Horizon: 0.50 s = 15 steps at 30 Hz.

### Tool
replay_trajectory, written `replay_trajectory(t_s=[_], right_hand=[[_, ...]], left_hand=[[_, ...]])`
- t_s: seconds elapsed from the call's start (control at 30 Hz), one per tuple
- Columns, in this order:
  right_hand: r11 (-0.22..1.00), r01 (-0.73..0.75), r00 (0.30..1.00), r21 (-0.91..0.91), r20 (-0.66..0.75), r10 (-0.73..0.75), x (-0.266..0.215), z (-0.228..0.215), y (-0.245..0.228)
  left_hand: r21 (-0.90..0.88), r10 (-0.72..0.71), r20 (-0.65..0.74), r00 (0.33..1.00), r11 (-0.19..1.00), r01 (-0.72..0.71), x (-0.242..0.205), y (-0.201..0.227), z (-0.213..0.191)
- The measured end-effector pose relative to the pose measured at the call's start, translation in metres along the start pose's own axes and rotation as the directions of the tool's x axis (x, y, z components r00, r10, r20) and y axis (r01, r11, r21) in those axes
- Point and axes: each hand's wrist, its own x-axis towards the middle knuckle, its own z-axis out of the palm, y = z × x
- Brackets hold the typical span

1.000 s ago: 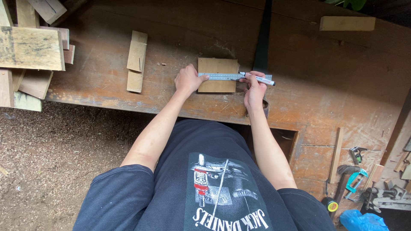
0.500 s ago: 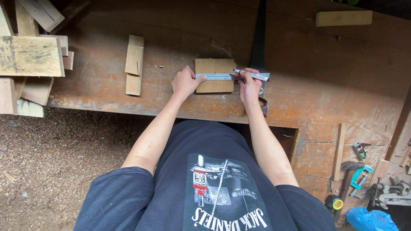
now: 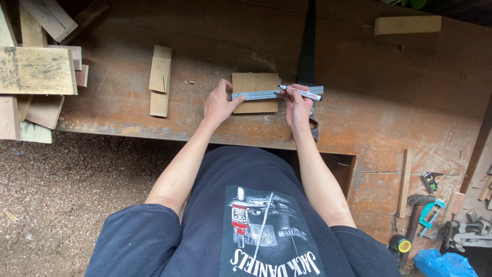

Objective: The person measures small wooden pieces with a metal ruler and marks them with a marker on a workbench. They repeatedly position the ruler, align it with the wood edges, and draw lines to indicate cut or assembly points.

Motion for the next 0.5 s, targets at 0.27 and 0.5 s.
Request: replay_trajectory(t_s=[0.27,0.5], right_hand=[[0.991,0.052,0.970,-0.121,0.241,-0.021,-0.004,0.038,-0.019],[0.970,0.034,0.898,-0.242,0.433,0.076,-0.001,0.084,-0.030]], left_hand=[[-0.002,0.138,0.184,0.973,0.990,-0.140,-0.013,-0.001,-0.050],[-0.391,0.145,0.368,0.918,0.920,0.011,-0.001,0.008,-0.051]])
